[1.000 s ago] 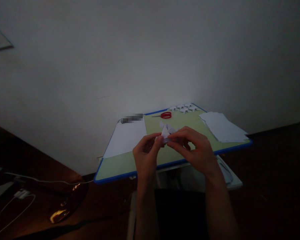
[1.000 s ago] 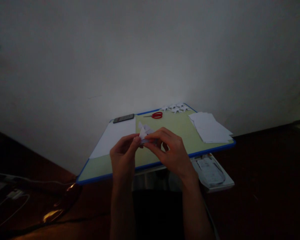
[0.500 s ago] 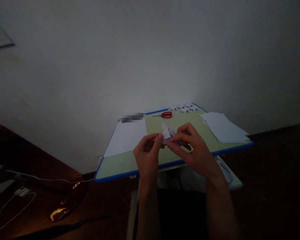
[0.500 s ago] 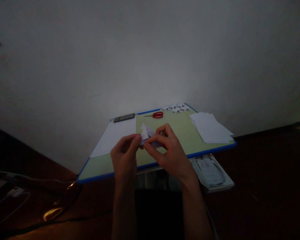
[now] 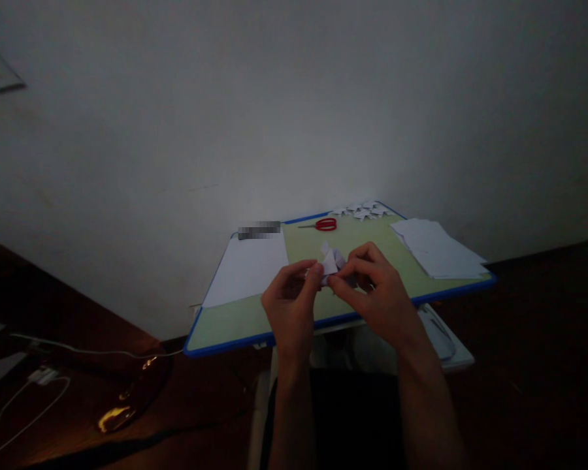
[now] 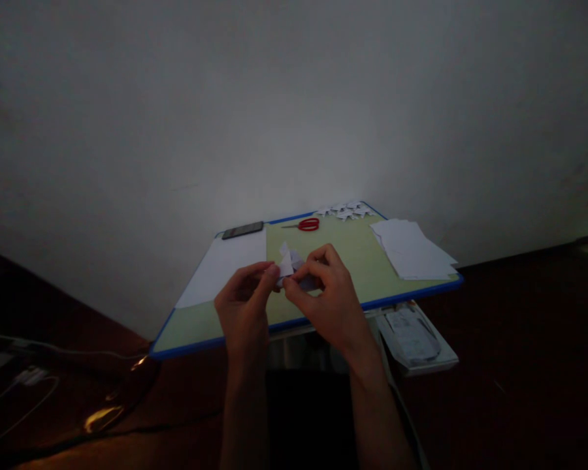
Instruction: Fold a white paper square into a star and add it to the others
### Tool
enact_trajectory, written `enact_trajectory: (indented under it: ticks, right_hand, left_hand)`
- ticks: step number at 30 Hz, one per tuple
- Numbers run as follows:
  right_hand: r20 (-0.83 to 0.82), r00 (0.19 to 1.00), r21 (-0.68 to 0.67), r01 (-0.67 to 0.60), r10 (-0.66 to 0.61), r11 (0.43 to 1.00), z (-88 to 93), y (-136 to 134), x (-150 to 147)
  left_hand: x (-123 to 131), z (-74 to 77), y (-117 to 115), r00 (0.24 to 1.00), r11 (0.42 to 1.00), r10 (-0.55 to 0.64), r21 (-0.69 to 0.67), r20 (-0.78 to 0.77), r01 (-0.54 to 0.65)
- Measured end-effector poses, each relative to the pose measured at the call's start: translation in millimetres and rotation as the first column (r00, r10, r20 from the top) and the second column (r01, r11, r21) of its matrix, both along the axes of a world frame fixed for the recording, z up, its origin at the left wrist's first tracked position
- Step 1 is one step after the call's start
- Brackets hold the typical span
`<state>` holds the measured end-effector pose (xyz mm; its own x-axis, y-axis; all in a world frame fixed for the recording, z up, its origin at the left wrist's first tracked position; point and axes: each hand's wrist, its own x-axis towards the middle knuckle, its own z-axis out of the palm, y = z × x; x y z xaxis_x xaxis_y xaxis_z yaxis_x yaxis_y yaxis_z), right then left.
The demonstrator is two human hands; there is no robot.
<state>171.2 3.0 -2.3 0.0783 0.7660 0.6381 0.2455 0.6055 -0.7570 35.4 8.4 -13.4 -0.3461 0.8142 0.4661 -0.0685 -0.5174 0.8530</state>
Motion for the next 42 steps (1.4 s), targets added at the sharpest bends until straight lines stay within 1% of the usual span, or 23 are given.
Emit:
enact_trajectory:
  ticks: [7, 12, 20, 27, 39, 42]
  right_hand:
    - [0.013, 0.999, -0.012, 0.037, -0.036, 0.999, 1.8, -1.0, -3.0]
    - [0.004, 0.999, -0.023, 0.032, -0.032, 0.999, 2.1, -1.3, -2.4]
    - [-0.003, 0.999, 0.001, 0.040, -0.040, 0.999, 1.6, -0.8, -1.8]
    - [-0.002, 1.000, -0.005, 0.025, -0.025, 1.000, 0.9, 0.0, -1.5]
    - [-0.025, 0.999, -0.041, 0.025, -0.026, 0.999, 0.8, 2.1, -1.8]
    - [-0.030, 0.999, -0.053, 0.035, -0.037, 0.998, 0.9, 2.1, -1.9]
  left_hand:
    - [1.0, 0.3, -0.3, 1.000, 1.000, 0.006, 0.011, 0.001, -0.007]
    - [1.2, 1.1, -0.6, 1.000, 1.000, 0.006, 0.011, 0.000, -0.006]
    - [2.3, 0.4, -0.4, 1.000, 1.000, -0.023, 0.007, 0.011, 0.023]
    - [2.6, 0.0, 1.0, 1.000, 1.000, -0.020, 0.009, 0.010, 0.020]
    - [1.0, 2.1, 0.2, 1.000, 1.000, -0.025, 0.018, -0.009, 0.025]
    - [-0.8, 2.1, 0.3, 0.998, 0.998, -0.054, 0.028, -0.031, 0.055]
